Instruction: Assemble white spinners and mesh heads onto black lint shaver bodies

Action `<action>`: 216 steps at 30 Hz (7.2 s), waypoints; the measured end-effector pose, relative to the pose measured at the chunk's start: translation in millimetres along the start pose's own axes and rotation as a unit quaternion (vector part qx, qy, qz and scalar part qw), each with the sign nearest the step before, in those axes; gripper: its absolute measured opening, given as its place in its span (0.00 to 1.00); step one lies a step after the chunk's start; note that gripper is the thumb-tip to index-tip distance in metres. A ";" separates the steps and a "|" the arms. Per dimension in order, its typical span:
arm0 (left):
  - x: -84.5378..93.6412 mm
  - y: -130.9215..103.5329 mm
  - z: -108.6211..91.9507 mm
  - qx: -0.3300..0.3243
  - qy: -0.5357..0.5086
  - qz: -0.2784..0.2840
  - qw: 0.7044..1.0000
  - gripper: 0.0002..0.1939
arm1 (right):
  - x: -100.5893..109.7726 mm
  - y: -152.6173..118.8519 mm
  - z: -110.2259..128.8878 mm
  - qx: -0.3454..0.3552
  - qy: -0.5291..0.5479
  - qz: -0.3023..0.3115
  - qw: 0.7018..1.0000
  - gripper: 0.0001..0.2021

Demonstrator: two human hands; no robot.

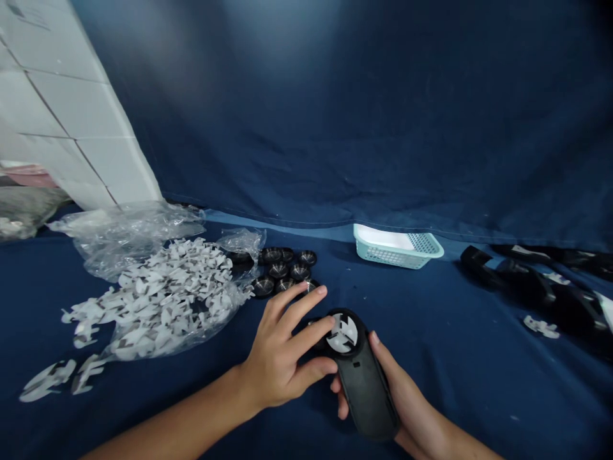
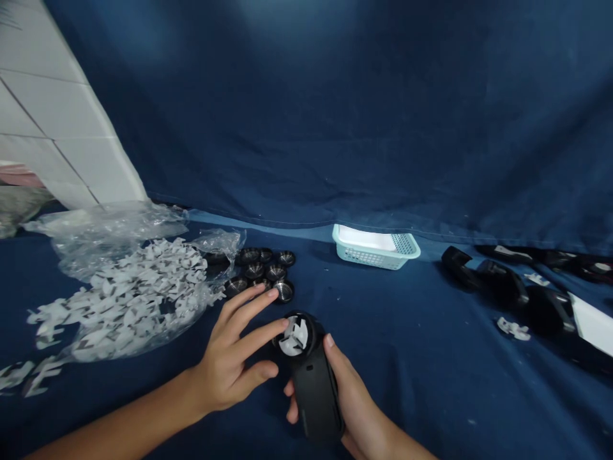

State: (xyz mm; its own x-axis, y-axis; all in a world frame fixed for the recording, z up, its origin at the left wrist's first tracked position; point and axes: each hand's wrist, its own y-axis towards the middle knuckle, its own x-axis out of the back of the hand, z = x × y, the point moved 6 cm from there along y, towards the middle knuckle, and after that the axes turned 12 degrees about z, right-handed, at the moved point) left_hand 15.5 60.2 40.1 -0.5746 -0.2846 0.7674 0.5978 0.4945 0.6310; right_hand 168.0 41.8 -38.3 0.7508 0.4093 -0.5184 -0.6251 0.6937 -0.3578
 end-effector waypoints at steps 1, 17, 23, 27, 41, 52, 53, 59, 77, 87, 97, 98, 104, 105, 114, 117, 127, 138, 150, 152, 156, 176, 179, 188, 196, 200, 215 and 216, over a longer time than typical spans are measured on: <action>-0.8 0.1 -0.6 0.001 0.000 0.005 1.000 0.23 | -0.2 0.1 0.0 0.000 -0.001 0.000 1.000 0.40; -4.2 1.2 -11.4 -0.035 0.001 0.028 0.999 0.27 | -3.0 -0.1 0.0 0.021 0.015 0.015 1.000 0.39; -7.0 1.5 -13.3 -0.020 -0.042 0.025 0.999 0.31 | -2.7 2.0 0.1 0.002 0.028 0.025 0.999 0.41; -15.0 2.4 -10.0 0.087 -0.161 0.050 0.982 0.30 | -2.0 1.5 -1.0 -0.017 0.031 0.009 0.999 0.42; -24.0 -5.9 3.8 0.229 -0.308 -0.001 0.924 0.21 | 1.6 4.8 -2.6 -0.018 0.011 0.026 0.999 0.42; -44.9 -10.4 13.5 0.299 -0.519 0.019 0.800 0.21 | -1.1 4.0 -3.2 -0.020 0.004 0.046 0.999 0.43; -46.7 -11.3 14.9 0.310 -0.532 0.021 0.788 0.21 | -1.5 4.1 -2.9 -0.021 -0.001 0.047 0.999 0.43; -48.2 -11.5 17.9 0.317 -0.547 0.020 0.774 0.22 | -2.3 4.0 -1.2 -0.025 -0.016 0.041 0.999 0.42; -15.7 -2.3 -0.8 0.177 -0.329 0.018 0.927 0.24 | -0.5 10.0 -3.6 0.025 0.007 0.079 0.997 0.43; -8.6 -1.3 -6.5 0.162 -0.233 -0.024 0.959 0.24 | 1.4 7.0 -0.4 0.060 0.009 0.087 0.994 0.21; 2.8 1.6 -11.1 0.168 -0.139 -0.064 0.974 0.20 | 3.4 6.9 -1.5 0.055 0.009 0.081 0.995 0.15; 2.9 1.5 -11.3 0.167 -0.137 -0.065 0.974 0.20 | 2.8 8.4 -3.1 0.054 0.009 0.081 0.995 0.17; 0.9 1.4 -11.5 0.167 -0.144 -0.069 0.973 0.19 | 0.9 12.1 -5.6 0.049 0.014 0.075 0.996 0.40; -0.3 1.1 -11.1 0.169 -0.148 -0.065 0.972 0.19 | 0.7 11.9 -5.2 0.047 0.017 0.073 0.996 0.40; -9.6 -4.6 3.1 0.168 -0.215 0.003 0.962 0.25 | 0.8 7.0 -1.5 0.021 0.049 0.067 0.996 0.43; -16.7 -2.2 12.9 0.203 -0.186 0.091 0.957 0.20 | 5.1 7.5 1.4 0.047 0.089 0.058 0.993 0.42; -42.0 3.6 4.2 0.147 0.025 0.299 0.942 0.21 | 5.0 11.3 2.3 0.076 0.116 0.063 0.988 0.40; 19.2 9.0 13.6 0.193 -0.158 -0.043 0.967 0.20 | 1.7 9.9 2.9 0.057 0.090 0.048 0.993 0.40; 12.3 7.7 -6.7 0.163 -0.284 -0.043 0.944 0.13 | -2.1 8.8 -0.7 0.011 0.051 0.049 0.997 0.43; 8.8 4.9 -6.0 0.159 -0.293 -0.050 0.941 0.17 | -1.6 8.4 -1.9 -0.004 0.040 0.043 0.998 0.44; 6.9 2.5 -9.4 0.131 -0.263 -0.031 0.955 0.24 | -2.6 6.8 -0.6 0.013 0.035 0.034 0.999 0.42; 0.1 8.6 -21.7 0.100 -0.096 0.081 0.987 0.29 | 1.4 5.3 -9.9 0.128 -0.110 -0.034 0.985 0.34; 3.8 9.0 -18.2 0.144 -0.122 0.074 0.979 0.28 | -1.0 0.8 -10.6 0.124 -0.134 -0.028 0.983 0.37; 13.2 10.8 -12.3 0.247 -0.235 0.106 0.934 0.30 | -2.8 0.8 -19.9 0.206 -0.070 0.014 0.976 0.47; 32.4 30.3 -37.6 0.239 -0.250 0.246 0.905 0.32 | -6.4 -4.0 -0.5 0.254 -0.003 0.021 0.967 0.40; 40.8 43.9 -33.8 0.212 -0.222 0.301 0.903 0.31 | -2.5 -9.3 5.9 0.262 -0.014 0.014 0.965 0.40; 55.8 62.5 -27.7 0.272 -0.396 0.284 0.830 0.14 | 10.6 -28.8 -1.0 0.416 -0.375 -0.136 0.817 0.44; 54.3 62.4 -25.7 0.277 -0.410 0.289 0.820 0.15 | 13.5 -29.7 -1.5 0.418 -0.406 -0.159 0.797 0.44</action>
State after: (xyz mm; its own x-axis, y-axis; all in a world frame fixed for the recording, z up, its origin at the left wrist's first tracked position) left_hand 36.0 54.5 124.1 -0.6033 0.6639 0.4420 0.6875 0.7138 -0.1337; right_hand 196.3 25.9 -35.8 0.9458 0.1465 0.2898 -0.2693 0.8526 0.4479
